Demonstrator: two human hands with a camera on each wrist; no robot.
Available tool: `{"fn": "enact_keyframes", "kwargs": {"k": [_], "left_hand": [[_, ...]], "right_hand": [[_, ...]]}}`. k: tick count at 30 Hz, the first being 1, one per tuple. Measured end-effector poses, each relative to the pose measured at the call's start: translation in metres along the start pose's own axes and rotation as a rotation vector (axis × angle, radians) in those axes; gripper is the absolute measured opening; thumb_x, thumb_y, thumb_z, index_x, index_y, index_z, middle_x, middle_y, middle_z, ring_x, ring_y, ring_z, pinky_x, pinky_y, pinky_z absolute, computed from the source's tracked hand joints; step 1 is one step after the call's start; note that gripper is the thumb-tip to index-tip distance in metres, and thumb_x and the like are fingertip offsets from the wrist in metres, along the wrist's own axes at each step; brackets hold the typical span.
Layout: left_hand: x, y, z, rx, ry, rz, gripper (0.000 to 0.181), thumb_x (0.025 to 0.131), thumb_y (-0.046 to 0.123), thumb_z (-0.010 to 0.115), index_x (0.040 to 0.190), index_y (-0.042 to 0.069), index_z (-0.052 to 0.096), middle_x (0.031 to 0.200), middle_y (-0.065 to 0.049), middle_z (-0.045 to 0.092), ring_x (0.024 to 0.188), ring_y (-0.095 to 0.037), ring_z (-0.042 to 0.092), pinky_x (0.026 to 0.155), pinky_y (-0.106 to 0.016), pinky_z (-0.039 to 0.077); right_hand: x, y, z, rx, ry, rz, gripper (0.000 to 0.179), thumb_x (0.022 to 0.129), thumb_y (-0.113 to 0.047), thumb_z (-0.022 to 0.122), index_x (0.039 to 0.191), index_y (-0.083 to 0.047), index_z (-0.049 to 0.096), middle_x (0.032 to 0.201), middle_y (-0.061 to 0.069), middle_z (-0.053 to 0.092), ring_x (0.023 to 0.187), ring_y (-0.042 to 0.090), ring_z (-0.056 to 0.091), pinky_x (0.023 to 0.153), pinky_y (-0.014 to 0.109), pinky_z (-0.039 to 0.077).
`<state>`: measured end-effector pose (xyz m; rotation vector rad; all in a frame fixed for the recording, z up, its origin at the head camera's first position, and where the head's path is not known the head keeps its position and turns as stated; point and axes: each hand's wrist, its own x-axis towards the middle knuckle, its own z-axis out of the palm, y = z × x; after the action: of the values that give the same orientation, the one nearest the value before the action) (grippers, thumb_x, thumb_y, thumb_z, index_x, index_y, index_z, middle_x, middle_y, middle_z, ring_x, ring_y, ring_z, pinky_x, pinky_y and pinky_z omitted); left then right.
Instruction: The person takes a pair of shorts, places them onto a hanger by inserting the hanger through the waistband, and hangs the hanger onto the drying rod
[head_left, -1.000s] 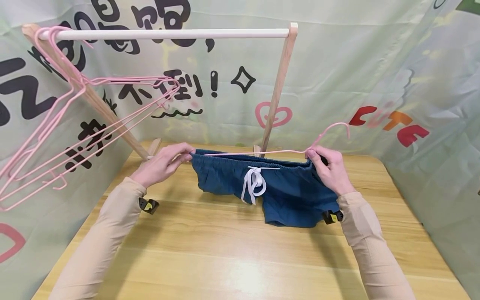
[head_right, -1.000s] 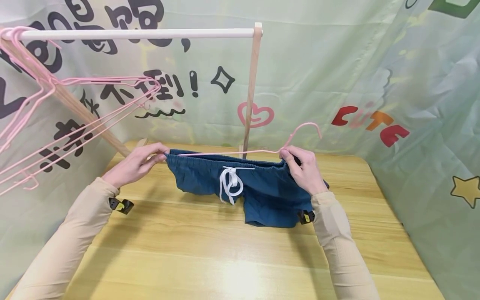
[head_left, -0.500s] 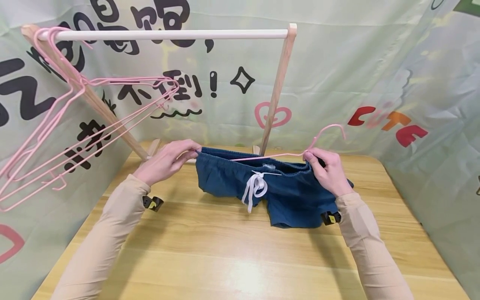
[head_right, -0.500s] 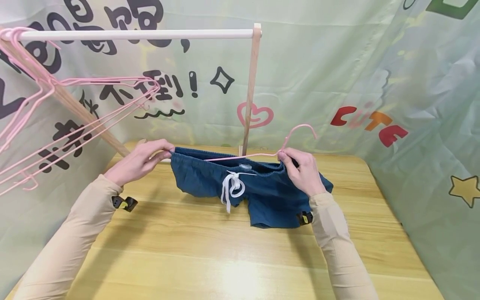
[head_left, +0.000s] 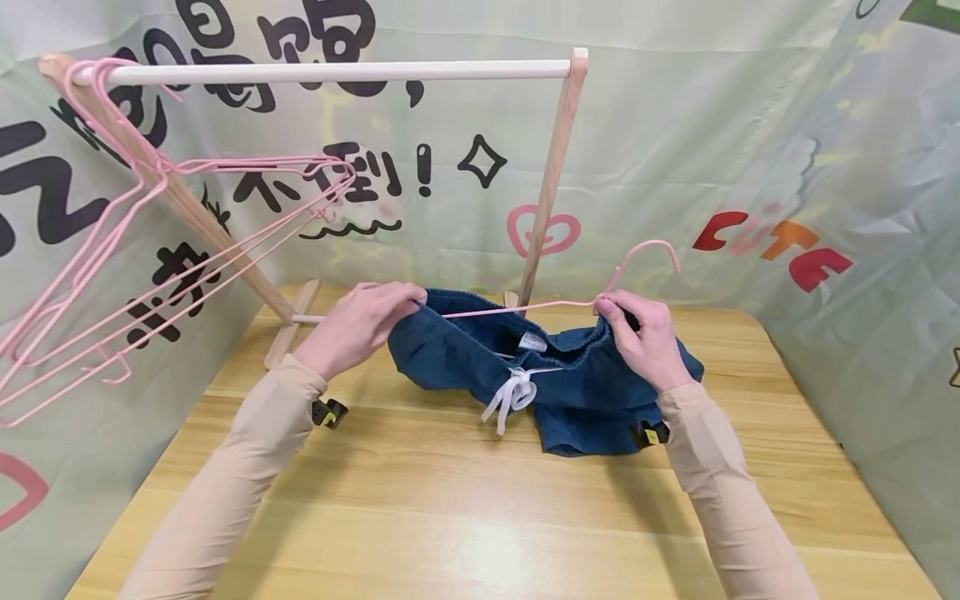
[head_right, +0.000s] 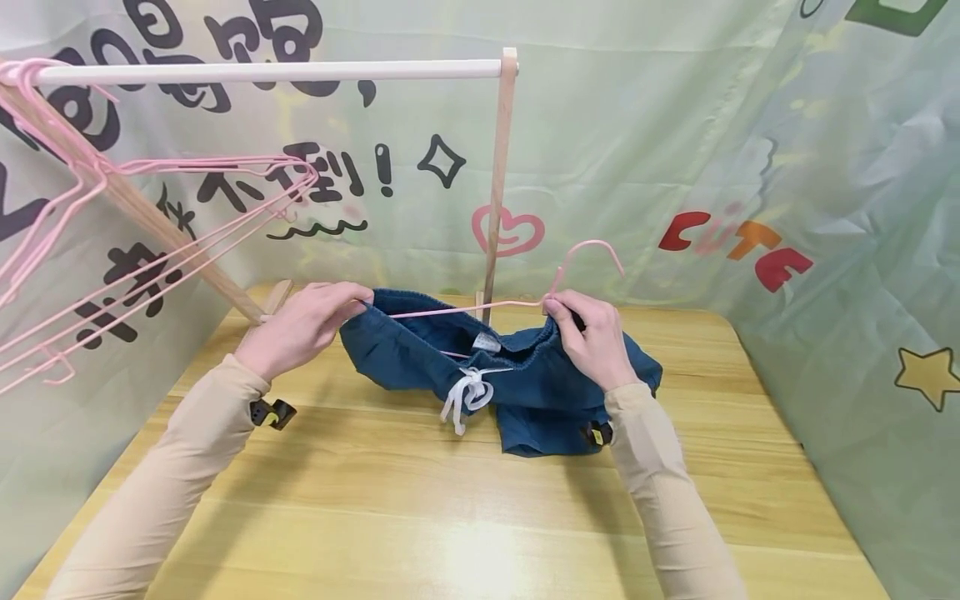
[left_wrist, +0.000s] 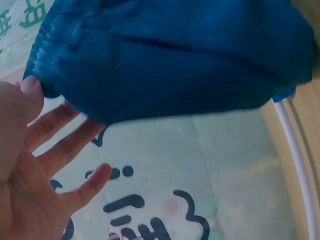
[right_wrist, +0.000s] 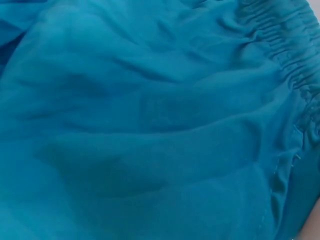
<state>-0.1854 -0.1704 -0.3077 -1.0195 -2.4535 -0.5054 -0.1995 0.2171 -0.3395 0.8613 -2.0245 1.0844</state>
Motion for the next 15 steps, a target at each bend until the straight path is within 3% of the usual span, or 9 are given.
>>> {"fn": "enact_keyframes", "kwargs": {"k": [8,15], "left_hand": [[0.011,0.016,0.006,0.06,-0.007,-0.029,0.017,0.104,0.014,0.053,0.119,0.015,0.061,0.113,-0.003,0.075,0.106,-0.025,0.07,0.097,-0.049,0.051],[0.023,0.027,0.015,0.037,0.006,-0.028,0.017,0.106,0.017,0.05,0.118,0.016,0.062,0.112,-0.001,0.075,0.092,-0.032,0.073,0.08,-0.049,0.056]], "right_hand": [[0.007,-0.007,0.007,-0.045,-0.007,-0.041,0.016,0.085,0.016,0.066,0.091,0.002,0.073,0.083,0.015,0.073,0.079,0.0,0.061,0.082,0.008,0.045],[0.011,-0.011,0.015,-0.054,-0.005,-0.052,0.018,0.085,0.016,0.066,0.091,0.001,0.074,0.084,0.014,0.074,0.076,0.015,0.065,0.081,0.008,0.046]]}}
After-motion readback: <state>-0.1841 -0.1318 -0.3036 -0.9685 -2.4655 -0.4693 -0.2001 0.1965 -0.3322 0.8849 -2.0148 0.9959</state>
